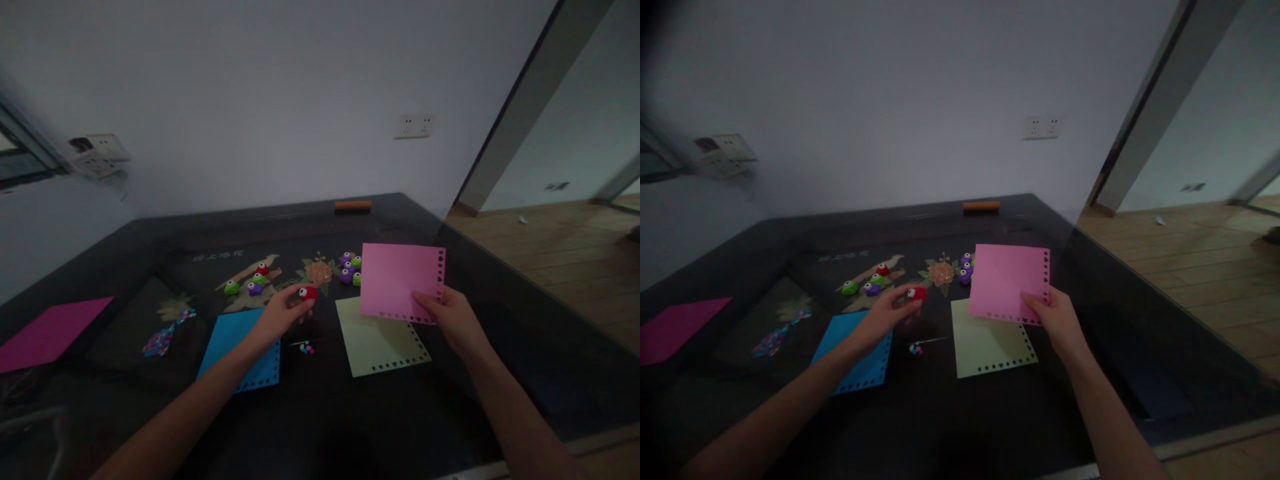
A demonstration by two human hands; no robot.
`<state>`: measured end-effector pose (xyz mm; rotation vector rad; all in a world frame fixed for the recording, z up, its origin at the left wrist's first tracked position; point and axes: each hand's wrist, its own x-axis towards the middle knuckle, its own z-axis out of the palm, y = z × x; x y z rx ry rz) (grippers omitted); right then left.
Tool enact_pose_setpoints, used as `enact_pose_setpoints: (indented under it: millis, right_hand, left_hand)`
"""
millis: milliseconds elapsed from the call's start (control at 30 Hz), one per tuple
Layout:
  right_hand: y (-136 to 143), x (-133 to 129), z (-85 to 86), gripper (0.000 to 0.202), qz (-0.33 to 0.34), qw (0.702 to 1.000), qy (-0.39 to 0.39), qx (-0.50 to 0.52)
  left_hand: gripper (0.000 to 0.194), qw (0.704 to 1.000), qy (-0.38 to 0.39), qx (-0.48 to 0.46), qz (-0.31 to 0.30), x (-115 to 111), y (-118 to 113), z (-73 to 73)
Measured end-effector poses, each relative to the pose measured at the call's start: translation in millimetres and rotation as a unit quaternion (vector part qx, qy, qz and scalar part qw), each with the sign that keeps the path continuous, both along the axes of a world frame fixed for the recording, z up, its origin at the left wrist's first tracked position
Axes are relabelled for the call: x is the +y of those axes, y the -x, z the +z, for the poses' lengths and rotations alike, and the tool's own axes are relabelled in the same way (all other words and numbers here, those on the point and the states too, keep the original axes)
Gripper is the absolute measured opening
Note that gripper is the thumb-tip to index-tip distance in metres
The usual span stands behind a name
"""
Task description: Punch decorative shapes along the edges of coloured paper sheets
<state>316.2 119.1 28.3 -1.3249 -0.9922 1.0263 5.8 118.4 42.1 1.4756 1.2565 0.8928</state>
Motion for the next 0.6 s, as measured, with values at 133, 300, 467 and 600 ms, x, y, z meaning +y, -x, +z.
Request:
enact_pose_setpoints:
  millis: [133, 300, 467, 600]
  right_hand:
    - [1.1, -0.1, -0.9, 0.027, 0.02, 1.0, 0.01, -0.013]
    - [-2.3, 2.7, -6.3, 0.025, 0.026, 1.0, 0.002, -0.016]
    - [-4.4, 5.2, -9.9, 0.029, 0.027, 1.0, -0.005, -0.01]
    - [-3.6, 4.7, -9.0, 0.029, 0.034, 0.999, -0.003, -0.015]
  left_hand:
    - [0.035, 0.995, -0.086, 0.047, 0.025, 45.9, -27.2, -1.7]
    - [0.026, 0.987, -0.109, 0.108, 0.043, 105.3, -53.1, -23.5]
    - [0.029, 0.969, -0.115, 0.215, 0.05, 133.6, -66.9, -44.0]
    - [0.031, 0.952, -0.114, 0.28, 0.045, 142.9, -72.3, -52.4]
